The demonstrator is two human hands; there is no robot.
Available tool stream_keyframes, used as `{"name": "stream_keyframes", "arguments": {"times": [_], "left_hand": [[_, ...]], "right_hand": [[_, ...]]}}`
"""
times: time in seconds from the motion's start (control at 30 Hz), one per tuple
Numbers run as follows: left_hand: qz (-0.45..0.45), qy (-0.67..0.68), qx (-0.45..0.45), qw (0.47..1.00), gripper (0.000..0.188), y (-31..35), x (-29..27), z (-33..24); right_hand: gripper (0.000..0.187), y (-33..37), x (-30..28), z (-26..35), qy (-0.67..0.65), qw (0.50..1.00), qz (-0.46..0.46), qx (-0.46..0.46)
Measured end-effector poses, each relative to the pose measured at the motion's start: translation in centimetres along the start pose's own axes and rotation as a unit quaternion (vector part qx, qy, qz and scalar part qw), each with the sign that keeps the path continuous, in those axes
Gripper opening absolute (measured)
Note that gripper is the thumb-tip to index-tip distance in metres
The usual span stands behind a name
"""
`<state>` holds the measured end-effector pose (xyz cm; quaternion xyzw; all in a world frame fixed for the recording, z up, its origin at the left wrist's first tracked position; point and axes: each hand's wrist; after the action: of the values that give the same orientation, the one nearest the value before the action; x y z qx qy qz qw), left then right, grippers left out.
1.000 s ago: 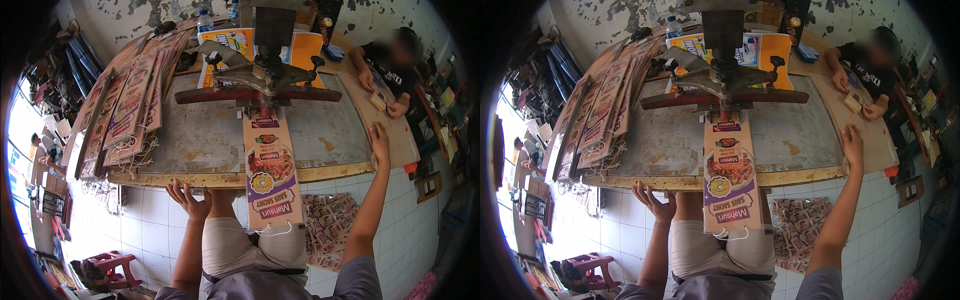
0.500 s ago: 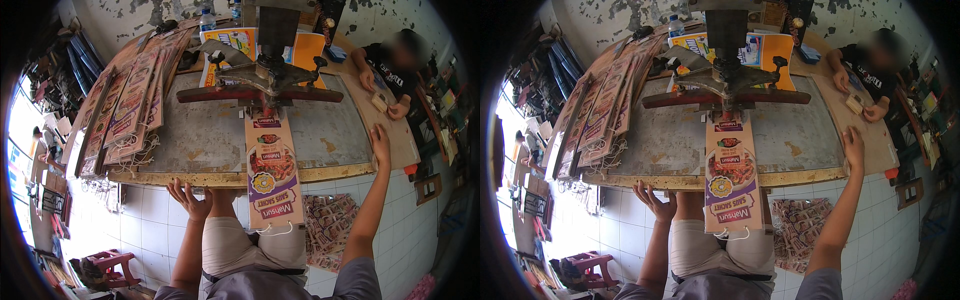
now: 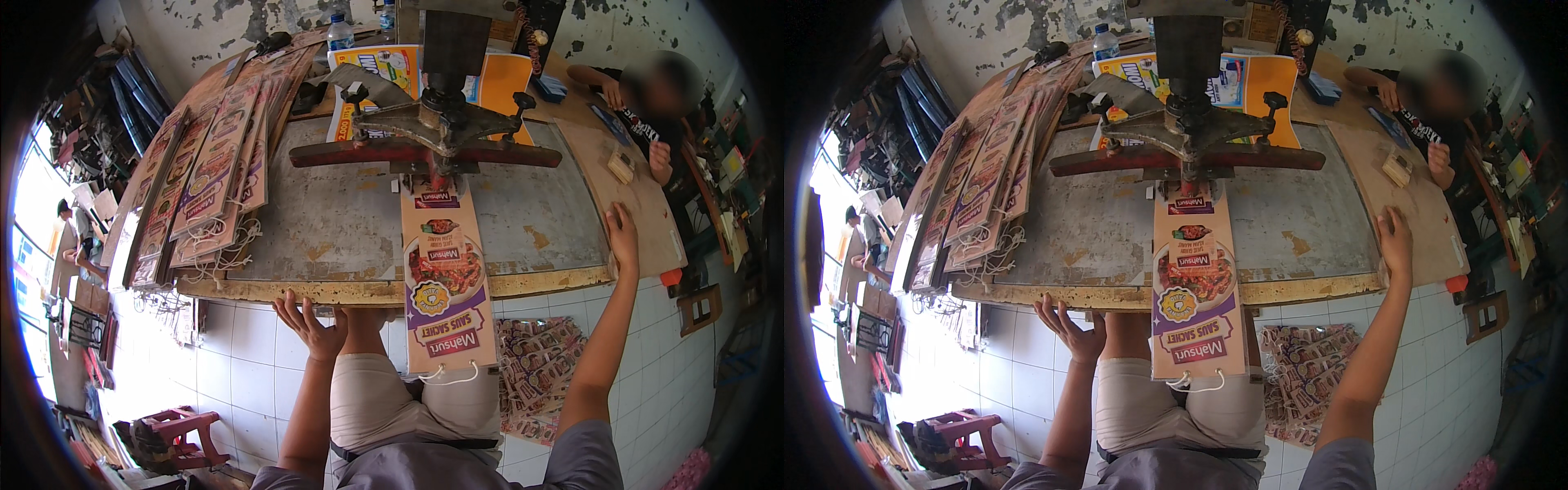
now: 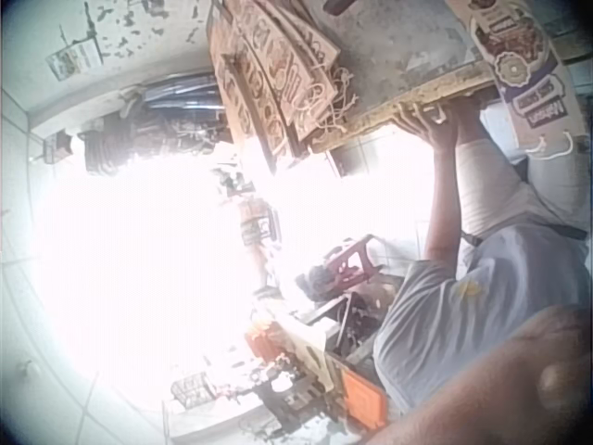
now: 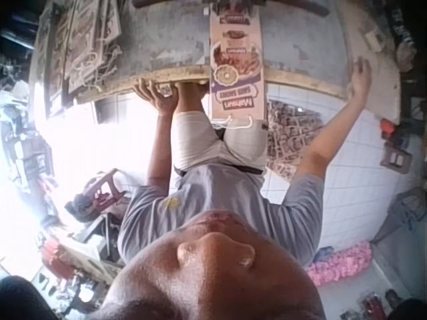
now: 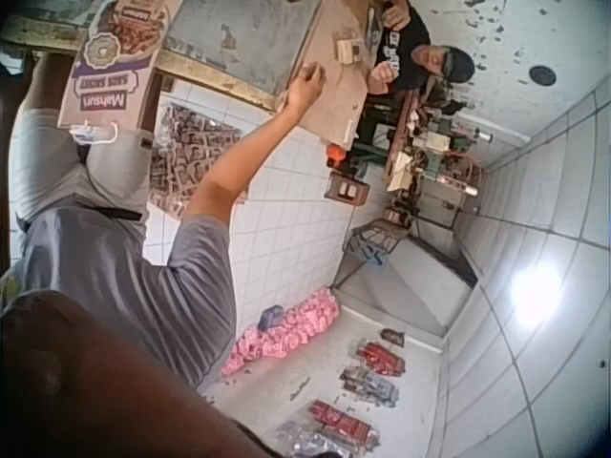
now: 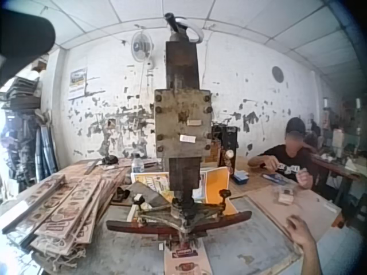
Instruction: The person stamps graphics onto flat cardboard packaging using a manual press. They place a package on the machine base, press a wooden block down by hand to apply the stamp, and then place the completed item onto a stack.
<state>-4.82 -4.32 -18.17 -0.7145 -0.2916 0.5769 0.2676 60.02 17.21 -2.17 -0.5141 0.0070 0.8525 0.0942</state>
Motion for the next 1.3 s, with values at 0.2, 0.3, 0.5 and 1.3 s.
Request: {"name": "stream_keyframes", "arguments": {"times": [0.2, 0.3, 0.5, 1.3], "left_hand": [[0.006, 0.001, -0.007, 1.000, 0.083, 0.0, -0.1, -0.1], [0.007, 0.005, -0.002, 1.000, 0.084, 0.0, -0.2, -0.1], [0.009, 0.009, -0.003, 1.000, 0.086, 0.1, -0.2, -0.1], [0.313, 0.257, 0.157, 0.901, 0.108, -6.5, -10.1, -9.2]], "right_hand": [[0.055, 0.3, -0.2, 0.7, -0.006, 1.000, 0.004, 0.004], [0.055, 0.3, -0.2, 0.4, -0.002, 1.000, 0.004, 0.003], [0.056, 0.1, 0.0, 0.0, 0.002, 1.000, 0.006, -0.001], [0.101, 20.2, 5.9, 20.4, -0.053, 0.873, 0.258, -0.411]]}}
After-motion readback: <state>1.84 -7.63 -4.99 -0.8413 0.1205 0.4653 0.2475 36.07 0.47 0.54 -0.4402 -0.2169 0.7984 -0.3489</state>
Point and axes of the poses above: each hand's wrist, its own y-axis away from the middle knuckle, its own x-axis out of the palm, z = x × y, and after that the axes turned 15 degrees about z, right-handed
